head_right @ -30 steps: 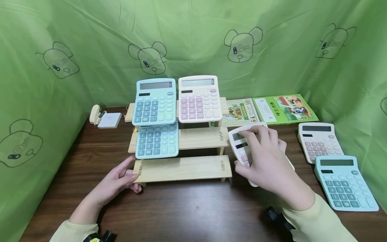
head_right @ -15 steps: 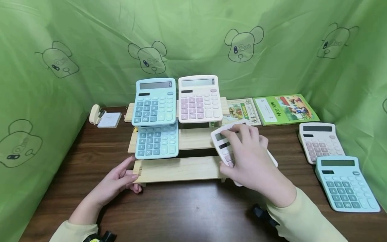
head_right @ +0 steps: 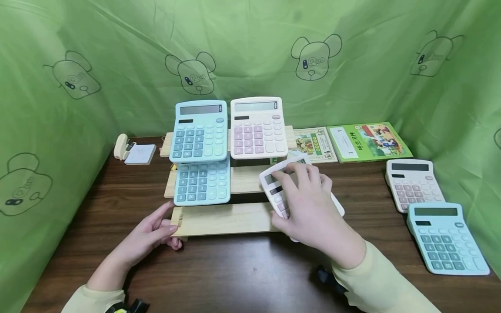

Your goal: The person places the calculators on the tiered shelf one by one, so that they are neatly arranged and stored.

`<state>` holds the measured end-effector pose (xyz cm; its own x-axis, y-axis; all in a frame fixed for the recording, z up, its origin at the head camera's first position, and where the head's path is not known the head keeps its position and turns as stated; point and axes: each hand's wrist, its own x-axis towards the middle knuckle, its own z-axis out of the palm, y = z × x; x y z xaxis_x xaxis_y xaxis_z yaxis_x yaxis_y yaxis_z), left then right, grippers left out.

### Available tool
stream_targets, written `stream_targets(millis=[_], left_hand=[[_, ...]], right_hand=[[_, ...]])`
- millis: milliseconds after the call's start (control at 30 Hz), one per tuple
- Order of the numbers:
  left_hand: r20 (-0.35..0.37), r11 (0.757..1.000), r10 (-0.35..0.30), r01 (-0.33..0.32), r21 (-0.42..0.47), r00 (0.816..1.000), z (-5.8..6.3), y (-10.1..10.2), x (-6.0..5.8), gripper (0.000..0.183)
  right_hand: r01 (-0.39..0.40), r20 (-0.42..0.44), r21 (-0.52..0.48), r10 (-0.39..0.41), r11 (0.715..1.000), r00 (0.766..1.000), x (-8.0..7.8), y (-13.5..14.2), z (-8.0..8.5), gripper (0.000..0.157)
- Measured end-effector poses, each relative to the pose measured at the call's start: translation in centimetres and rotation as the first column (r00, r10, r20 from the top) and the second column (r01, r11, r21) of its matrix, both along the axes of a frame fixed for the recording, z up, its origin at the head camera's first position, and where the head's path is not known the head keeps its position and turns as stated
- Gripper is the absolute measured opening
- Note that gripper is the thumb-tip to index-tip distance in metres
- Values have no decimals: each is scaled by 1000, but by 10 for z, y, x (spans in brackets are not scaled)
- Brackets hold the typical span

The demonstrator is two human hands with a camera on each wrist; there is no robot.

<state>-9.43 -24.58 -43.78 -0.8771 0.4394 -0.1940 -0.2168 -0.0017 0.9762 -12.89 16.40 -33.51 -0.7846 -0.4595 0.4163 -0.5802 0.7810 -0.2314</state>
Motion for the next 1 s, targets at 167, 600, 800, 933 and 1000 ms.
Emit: stream_targets(millis=[167,600,800,933,1000], left_hand=[[-7,1000,-5,5,4,1000,0,0,-1,76],[-6,1000,0,0,-12,1000,1,-1,0,76],[-1,1000,-3,3,-11,1000,-1,-1,1,75],[-9,1000,-6,6,-7,1000,0,-1,2,75],[-15,1000,-5,5,-5,1000,1,-1,1,75]], right_hand=[[-20,-14,-3,20,1000,1000,2,-5,-2,77],[-136,-45,35,137,990,990,7,-13,-9,77],[-175,-40,105,180,979,983,9,-16,-13,92],[-194,-40,146,202,970,979,8,-17,-14,100],[-202,-35,160,210,966,977,8,-17,-14,102]])
